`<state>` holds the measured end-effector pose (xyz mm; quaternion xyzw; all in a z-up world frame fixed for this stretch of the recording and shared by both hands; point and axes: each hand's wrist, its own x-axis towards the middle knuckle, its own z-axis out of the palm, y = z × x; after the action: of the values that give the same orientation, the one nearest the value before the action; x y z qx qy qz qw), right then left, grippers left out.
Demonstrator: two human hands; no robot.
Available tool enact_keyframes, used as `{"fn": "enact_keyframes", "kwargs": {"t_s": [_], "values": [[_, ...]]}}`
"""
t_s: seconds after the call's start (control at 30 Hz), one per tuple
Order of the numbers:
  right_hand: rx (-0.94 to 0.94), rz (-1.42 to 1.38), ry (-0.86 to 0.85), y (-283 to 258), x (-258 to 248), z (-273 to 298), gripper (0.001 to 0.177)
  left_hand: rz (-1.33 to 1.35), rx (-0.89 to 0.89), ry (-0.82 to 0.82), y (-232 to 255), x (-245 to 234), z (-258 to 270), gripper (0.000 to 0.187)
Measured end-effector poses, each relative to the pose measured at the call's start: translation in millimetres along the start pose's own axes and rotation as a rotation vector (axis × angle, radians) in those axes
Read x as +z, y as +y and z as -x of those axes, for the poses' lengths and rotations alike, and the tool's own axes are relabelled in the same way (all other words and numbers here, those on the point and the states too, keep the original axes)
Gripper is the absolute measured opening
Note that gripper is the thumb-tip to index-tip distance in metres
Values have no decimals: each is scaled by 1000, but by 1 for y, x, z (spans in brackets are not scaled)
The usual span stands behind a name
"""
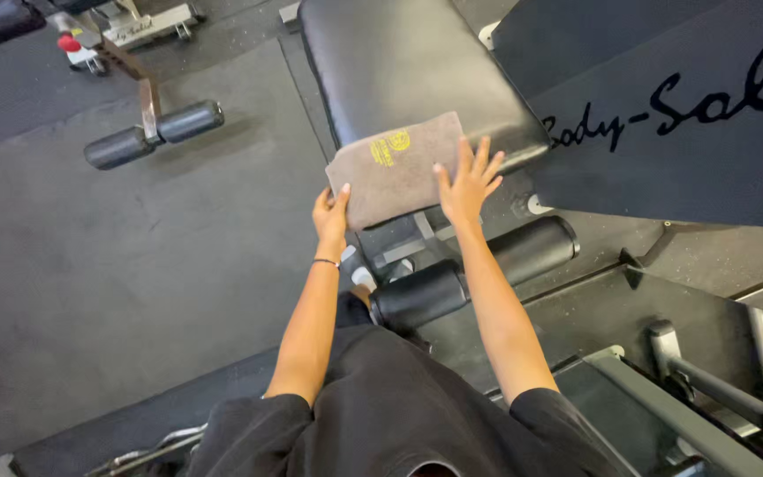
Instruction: The person wipes down various parts of gym weight benches and machines using a cloth, including the padded seats, backrests, frames, and leg rollers.
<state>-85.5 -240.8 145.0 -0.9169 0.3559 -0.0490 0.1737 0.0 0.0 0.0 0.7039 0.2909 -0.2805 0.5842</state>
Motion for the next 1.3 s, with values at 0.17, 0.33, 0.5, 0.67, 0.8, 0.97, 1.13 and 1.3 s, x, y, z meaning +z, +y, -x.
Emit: {"fn": "enact_keyframes", "kwargs": {"t_s": [0.17,0.33,0.5,0.67,0.8,0.97,1.13,1.3], "values": [[124,-359,396,52,61,28,59,-113,265,167,24,-4,24,77],[581,-891,326,-8,73,85,60,-578,605,302,103,-8,87,72],[1107,-1470,62,-55,53,77,83,-812,1024,-230,142,28,49,58],[1345,-1468,258,-91,128,100,77,-1130,1088,-579,157,73,22,59],[1272,-1432,302,-106,158,113,52,-1140,1027,-608,167,78,19,51],[1261,-1596,295,-104,139,110,62,-1305,576,-678,157,73,-27,61],[1274,-1793,319,-97,131,143,23,-1156,443,-831,176,28,-7,57],[1064,-1424,481,-111,75,183,9,-801,816,-1099,228,-36,63,37]]}}
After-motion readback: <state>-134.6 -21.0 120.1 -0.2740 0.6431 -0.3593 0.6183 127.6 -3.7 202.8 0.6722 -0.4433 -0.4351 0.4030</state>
